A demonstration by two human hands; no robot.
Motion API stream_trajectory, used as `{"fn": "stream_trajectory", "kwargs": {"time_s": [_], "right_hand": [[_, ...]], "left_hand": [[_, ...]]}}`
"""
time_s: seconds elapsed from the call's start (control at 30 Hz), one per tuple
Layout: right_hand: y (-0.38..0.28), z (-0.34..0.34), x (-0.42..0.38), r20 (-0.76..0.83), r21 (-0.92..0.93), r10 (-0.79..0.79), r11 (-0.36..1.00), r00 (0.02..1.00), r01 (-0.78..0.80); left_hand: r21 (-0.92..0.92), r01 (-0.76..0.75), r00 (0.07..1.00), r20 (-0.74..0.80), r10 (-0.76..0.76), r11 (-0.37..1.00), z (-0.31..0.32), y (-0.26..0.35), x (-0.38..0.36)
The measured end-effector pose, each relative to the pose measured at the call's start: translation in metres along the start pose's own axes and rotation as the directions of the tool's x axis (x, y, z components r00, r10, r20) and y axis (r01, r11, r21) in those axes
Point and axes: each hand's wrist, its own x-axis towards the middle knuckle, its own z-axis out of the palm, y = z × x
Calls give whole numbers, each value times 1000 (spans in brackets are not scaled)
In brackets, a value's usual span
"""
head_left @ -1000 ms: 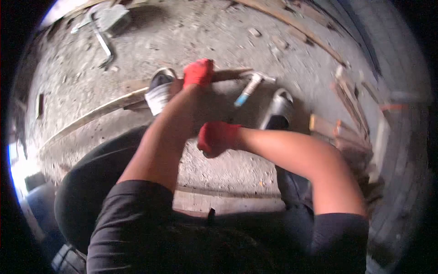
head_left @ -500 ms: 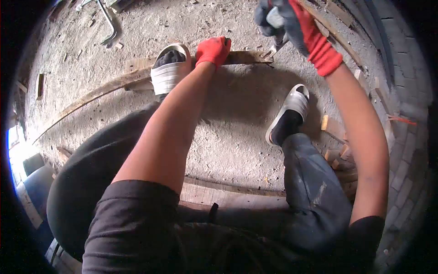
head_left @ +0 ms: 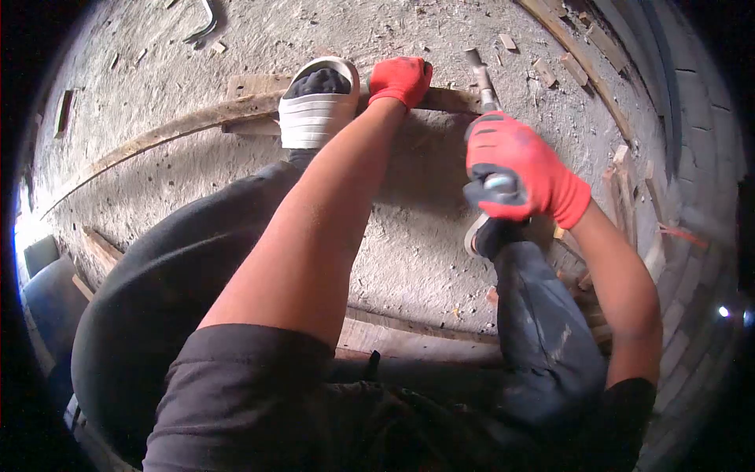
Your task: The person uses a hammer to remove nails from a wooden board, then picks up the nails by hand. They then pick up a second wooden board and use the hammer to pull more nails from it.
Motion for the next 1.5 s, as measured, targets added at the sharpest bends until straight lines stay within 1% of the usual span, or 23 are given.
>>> {"fn": "stream_trajectory", "kwargs": {"time_s": [0.07,0.1,0.13,0.2,0.23,0.3,0.43,0.47,0.53,0.57,0.63,0.67,0.73,0.8,0.9,0.97,1.1,1.2,1.27,1.33,1.37,1.4,1.5], "right_hand": [[16,-14,-17,-223,160,51,987,974,-15],[21,-20,-28,-325,337,264,930,908,-150],[28,-32,-35,-397,388,332,906,855,-172],[65,-55,-53,-524,222,264,960,810,-169],[64,-57,-56,-527,221,267,960,807,-174],[63,-58,-56,-586,401,363,907,724,-131],[29,-27,-52,-594,383,395,905,701,-185],[23,-17,-57,-583,430,473,870,660,-243],[13,-8,-63,-635,300,425,905,645,-301],[8,-6,-63,-635,299,426,905,645,-303],[-2,-5,-63,-626,321,404,913,667,-253],[-7,-3,-67,-545,412,498,860,674,-302],[-3,-4,-69,-508,267,267,953,819,-145],[-12,2,-73,-468,163,238,970,851,-181],[-6,-3,-79,-404,144,190,979,895,-143],[-2,-3,-80,-421,256,238,957,875,-137],[0,5,-56,-517,183,300,954,802,-239],[-11,2,-34,-517,202,389,921,762,-332],[-7,3,-23,-497,178,394,918,773,-354],[1,7,-10,-601,137,365,924,711,-358],[5,1,-2,-587,248,446,894,676,-374],[21,-2,3,-639,240,437,895,633,-376],[49,-30,18,-668,408,535,844,517,-346]], "left_hand": [[-4,-28,999,-26,28,1000,2,-1,-3],[-9,-28,999,-27,28,1000,2,0,-2],[-14,-20,999,-31,19,1000,5,-1,0],[-20,-21,999,-37,20,1000,6,1,1],[-19,-12,1000,-19,12,1000,5,2,0],[-12,20,1000,18,-20,1000,1,2,0],[-10,14,1000,15,-14,1000,2,3,0],[-11,17,1000,10,-17,1000,4,2,1],[-13,21,1000,5,-21,1000,4,1,1],[-7,20,1000,-13,-20,1000,3,1,-1],[-8,17,999,-37,-18,1000,1,6,-2],[6,42,999,-16,-42,999,0,7,-2],[21,71,997,1,-71,997,-4,6,-2],[7,30,999,-20,-30,1000,-7,6,-6],[-9,8,1000,-28,-8,1000,1,3,-2],[-12,10,1000,-27,-11,1000,-2,4,-4],[-7,27,999,-25,-27,1000,2,3,-1],[14,34,996,-78,-33,999,3,3,-1],[8,28,996,-89,-27,1000,5,3,-1],[5,25,995,-98,-24,1000,5,2,-1],[4,15,996,-93,-15,1000,4,2,-2],[2,7,996,-88,-7,1000,3,2,-2],[0,2,997,-83,-2,1000,5,1,-1]]}}
